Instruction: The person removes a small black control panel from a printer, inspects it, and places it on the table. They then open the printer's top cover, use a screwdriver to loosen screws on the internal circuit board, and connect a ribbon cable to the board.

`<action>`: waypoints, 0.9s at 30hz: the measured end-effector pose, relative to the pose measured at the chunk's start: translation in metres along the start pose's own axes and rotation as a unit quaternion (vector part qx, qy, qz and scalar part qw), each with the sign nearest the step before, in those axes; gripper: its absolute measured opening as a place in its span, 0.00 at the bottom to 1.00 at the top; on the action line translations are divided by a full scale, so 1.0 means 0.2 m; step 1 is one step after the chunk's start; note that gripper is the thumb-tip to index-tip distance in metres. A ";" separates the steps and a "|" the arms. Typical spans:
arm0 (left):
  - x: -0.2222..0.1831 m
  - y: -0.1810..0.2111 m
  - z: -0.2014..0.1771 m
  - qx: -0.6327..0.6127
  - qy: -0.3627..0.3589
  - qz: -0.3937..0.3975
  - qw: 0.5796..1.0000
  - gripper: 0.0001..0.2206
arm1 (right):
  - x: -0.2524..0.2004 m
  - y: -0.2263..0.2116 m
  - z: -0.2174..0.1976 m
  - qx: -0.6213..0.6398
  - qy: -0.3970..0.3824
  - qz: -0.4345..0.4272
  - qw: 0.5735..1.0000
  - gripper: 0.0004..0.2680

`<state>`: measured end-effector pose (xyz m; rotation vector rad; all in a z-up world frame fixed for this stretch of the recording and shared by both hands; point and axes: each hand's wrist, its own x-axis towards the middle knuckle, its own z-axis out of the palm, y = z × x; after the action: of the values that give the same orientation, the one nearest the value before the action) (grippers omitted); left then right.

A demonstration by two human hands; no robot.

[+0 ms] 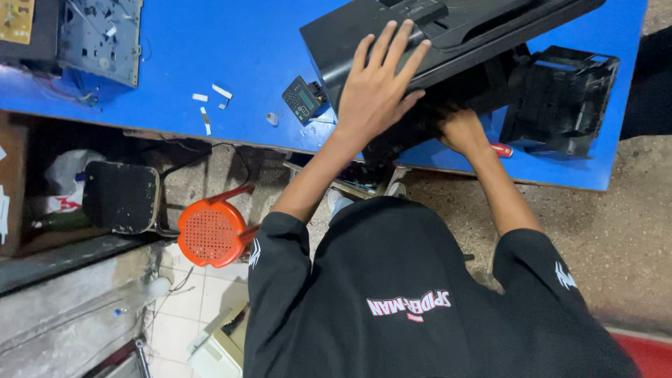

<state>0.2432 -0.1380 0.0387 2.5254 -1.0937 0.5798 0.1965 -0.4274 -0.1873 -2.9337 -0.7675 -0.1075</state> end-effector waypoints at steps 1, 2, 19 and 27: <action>0.00 0.00 0.01 0.008 0.000 0.005 1.000 0.37 | 0.00 0.02 0.01 0.016 0.000 -0.013 1.000 0.11; -0.01 -0.01 0.02 0.016 0.000 0.009 1.000 0.37 | 0.01 0.03 0.02 0.024 0.010 -0.024 0.999 0.13; 0.00 0.01 0.01 0.045 0.004 0.010 0.999 0.35 | 0.24 -0.04 0.17 0.070 -0.101 -0.034 0.992 0.26; 0.00 0.03 -0.01 0.045 0.010 0.007 0.999 0.35 | 0.25 -0.07 -0.08 -0.027 0.130 -0.212 0.968 0.12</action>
<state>0.2393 -0.1407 0.0422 2.5835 -1.1012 0.6711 0.2319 -0.3937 -0.1650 -2.6728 -1.3433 -0.5423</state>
